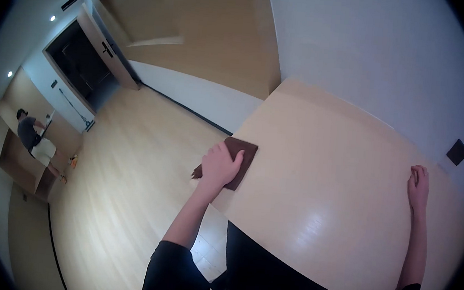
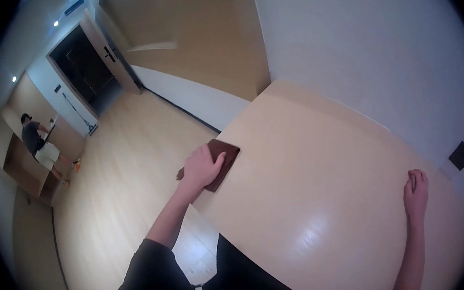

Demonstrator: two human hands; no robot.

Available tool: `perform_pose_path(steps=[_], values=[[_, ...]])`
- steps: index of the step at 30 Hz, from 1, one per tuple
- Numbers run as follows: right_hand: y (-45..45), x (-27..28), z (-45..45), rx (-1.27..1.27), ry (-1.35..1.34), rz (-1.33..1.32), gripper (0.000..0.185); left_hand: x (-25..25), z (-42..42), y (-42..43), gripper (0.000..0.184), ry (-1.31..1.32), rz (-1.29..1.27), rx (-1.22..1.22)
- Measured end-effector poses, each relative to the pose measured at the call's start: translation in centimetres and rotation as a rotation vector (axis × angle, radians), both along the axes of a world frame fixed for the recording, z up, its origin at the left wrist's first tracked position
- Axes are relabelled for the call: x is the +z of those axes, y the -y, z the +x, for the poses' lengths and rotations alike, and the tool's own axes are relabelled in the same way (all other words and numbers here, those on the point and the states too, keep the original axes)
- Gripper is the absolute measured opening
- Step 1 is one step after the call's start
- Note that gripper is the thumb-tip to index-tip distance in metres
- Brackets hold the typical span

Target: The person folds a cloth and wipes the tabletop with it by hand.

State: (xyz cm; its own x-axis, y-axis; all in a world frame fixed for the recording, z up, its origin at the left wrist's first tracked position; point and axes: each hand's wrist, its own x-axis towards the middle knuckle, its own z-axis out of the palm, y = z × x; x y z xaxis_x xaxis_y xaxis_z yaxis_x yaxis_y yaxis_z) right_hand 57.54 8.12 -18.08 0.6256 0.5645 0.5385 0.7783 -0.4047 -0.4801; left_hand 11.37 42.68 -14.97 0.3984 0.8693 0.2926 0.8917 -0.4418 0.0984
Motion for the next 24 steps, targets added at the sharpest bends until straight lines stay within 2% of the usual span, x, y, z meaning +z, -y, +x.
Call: perform_pose_path(steps=[5,9,15,16,18,24], values=[[-1.1,-1.3,1.0,0.022,0.024,-0.015,0.015,-1.5,7.4,-6.2,0.059,0.062,0.010,-0.055],[-2.2,0.1,-0.2,-0.019,0.039,0.004,0.015,-0.9,13.7,-10.6,0.063,0.020,-0.048,-0.082],[-2.2,3.5,-2.3,-0.060,-0.056,0.041,0.017,0.6,21.6,-14.1,0.084,-0.018,-0.094,-0.052],[-2.0,3.5,-2.5,-0.084,-0.057,0.031,0.017,0.5,22.3,-14.4,0.084,0.003,-0.054,-0.051],[-0.7,3.5,-2.6,-0.071,0.118,-0.038,0.018,0.7,23.9,-14.5,0.086,-0.015,-0.030,-0.027],[0.3,5.4,-3.5,-0.065,0.077,-0.054,0.019,1.3,28.1,-13.0,0.086,-0.006,-0.035,-0.016]])
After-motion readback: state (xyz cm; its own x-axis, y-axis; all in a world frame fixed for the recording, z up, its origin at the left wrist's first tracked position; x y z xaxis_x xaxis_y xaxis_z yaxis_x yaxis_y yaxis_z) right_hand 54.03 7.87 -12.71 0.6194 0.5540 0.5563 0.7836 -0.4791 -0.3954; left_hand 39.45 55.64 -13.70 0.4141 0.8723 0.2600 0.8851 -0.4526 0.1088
